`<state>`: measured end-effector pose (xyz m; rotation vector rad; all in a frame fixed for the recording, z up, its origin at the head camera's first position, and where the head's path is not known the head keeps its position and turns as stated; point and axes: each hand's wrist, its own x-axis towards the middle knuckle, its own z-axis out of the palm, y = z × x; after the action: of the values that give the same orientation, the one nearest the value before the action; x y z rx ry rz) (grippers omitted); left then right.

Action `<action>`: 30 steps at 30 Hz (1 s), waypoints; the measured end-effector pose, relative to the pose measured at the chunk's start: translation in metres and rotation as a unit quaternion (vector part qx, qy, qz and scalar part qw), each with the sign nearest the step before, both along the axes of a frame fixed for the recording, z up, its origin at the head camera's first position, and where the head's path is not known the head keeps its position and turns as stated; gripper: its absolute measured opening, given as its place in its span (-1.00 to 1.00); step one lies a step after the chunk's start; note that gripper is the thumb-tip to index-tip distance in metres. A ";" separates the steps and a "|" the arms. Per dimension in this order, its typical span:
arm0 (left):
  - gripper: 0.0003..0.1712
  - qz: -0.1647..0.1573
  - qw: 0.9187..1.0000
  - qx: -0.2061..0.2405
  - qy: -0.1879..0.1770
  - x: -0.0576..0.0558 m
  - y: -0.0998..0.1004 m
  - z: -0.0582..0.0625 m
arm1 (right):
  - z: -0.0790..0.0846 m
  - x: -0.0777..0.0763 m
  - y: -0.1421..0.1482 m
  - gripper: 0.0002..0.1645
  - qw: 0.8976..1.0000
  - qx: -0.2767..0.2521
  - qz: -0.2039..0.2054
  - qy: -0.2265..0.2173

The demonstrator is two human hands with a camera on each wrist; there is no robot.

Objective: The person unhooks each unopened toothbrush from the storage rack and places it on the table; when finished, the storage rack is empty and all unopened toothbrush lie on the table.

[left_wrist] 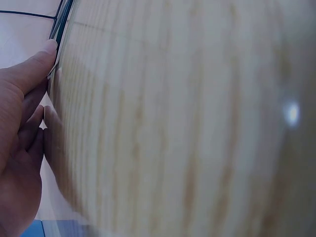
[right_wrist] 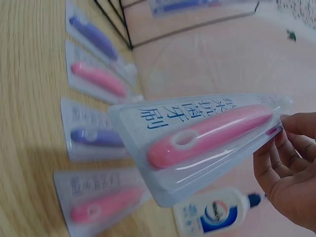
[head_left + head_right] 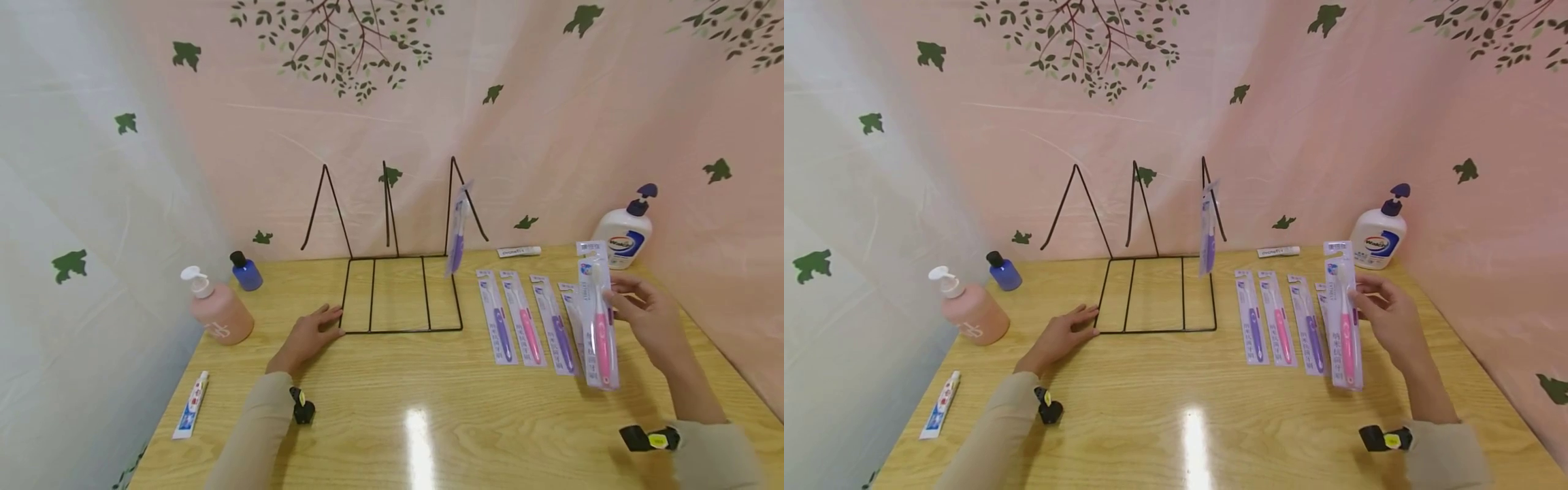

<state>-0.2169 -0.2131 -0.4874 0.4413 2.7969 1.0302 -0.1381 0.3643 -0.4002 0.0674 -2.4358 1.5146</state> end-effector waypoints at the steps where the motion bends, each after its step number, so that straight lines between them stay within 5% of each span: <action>1: -0.34 0.000 1.000 0.001 -0.001 0.000 0.000 0.000 | -0.002 -0.001 0.007 -0.58 1.000 0.009 -0.008 -0.013; 8: -0.34 -0.003 1.000 -0.005 0.003 0.001 0.000 0.001 | -0.017 -0.009 0.048 -0.64 0.994 0.020 -0.032 -0.101; 18: -0.34 -0.007 1.000 -0.009 0.007 0.001 0.001 0.002 | -0.054 -0.026 0.080 -0.26 0.983 0.046 -0.011 -0.179; 30: -0.34 -0.006 1.000 -0.005 0.008 -0.001 0.000 0.000 | -0.071 -0.038 0.084 -0.18 0.957 0.109 -0.004 -0.267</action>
<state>-0.2177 -0.2136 -0.4871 0.4654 2.8087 1.0135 -0.1763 0.4485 -0.4711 -0.3545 -3.0092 1.3878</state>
